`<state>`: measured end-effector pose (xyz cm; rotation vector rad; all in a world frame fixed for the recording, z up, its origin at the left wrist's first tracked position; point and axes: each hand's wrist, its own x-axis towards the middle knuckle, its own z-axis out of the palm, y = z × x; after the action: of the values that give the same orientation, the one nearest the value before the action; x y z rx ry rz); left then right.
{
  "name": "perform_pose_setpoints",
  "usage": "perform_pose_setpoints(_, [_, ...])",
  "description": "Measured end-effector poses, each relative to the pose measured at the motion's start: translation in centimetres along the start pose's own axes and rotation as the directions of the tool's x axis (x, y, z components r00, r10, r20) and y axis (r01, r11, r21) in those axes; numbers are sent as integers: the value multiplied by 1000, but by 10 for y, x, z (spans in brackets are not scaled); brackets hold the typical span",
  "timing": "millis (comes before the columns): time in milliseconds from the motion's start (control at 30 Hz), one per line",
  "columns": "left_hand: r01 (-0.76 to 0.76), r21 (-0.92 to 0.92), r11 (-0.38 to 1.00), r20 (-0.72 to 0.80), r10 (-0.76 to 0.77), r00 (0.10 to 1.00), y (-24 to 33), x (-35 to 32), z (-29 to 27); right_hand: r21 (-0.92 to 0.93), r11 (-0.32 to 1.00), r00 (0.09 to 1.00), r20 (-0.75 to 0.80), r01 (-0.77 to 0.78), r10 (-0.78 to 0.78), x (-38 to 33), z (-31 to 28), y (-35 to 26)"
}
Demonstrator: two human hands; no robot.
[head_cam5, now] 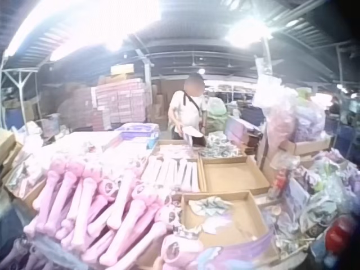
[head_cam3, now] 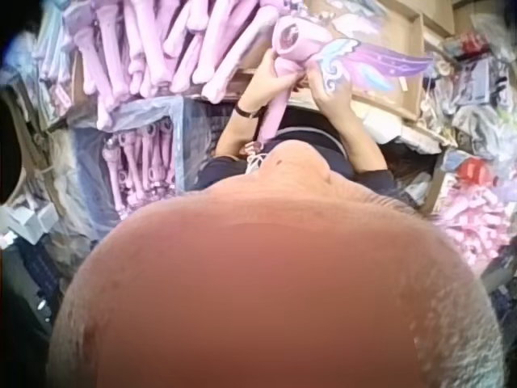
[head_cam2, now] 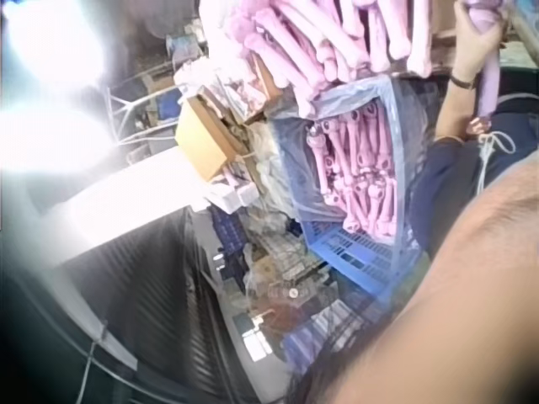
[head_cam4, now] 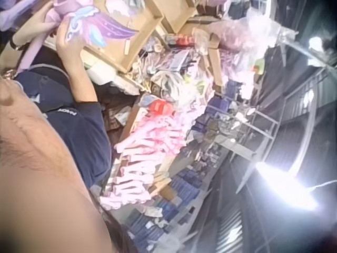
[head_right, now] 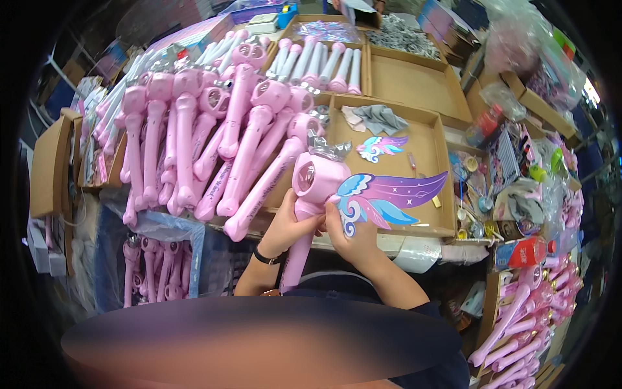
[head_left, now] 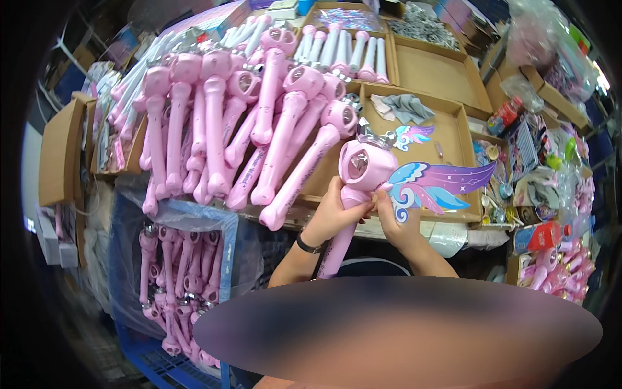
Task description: The person assembles pink wand-like toys by attaching a unicorn sticker to the head and using a screwdriver to tighten a screw. They repeat this process for multiple wands, placing finished units on a nearby tray.
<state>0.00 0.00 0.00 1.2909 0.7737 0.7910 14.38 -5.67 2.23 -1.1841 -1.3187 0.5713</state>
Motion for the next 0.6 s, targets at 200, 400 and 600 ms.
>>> perform_pose_setpoints(200, [-201,493,846,-104,286,952,-5,-5,34,68,982,973,-140,-177,185,-21,-18,19])
perform_pose_setpoints(400, [-167,542,823,-80,249,965,-8,-4,53,202,963,967,-141,-180,210,-27,-29,33])
perform_pose_setpoints(600, [-189,492,850,-95,268,959,-4,-5,40,322,819,880,187,-476,437,-22,-56,16])
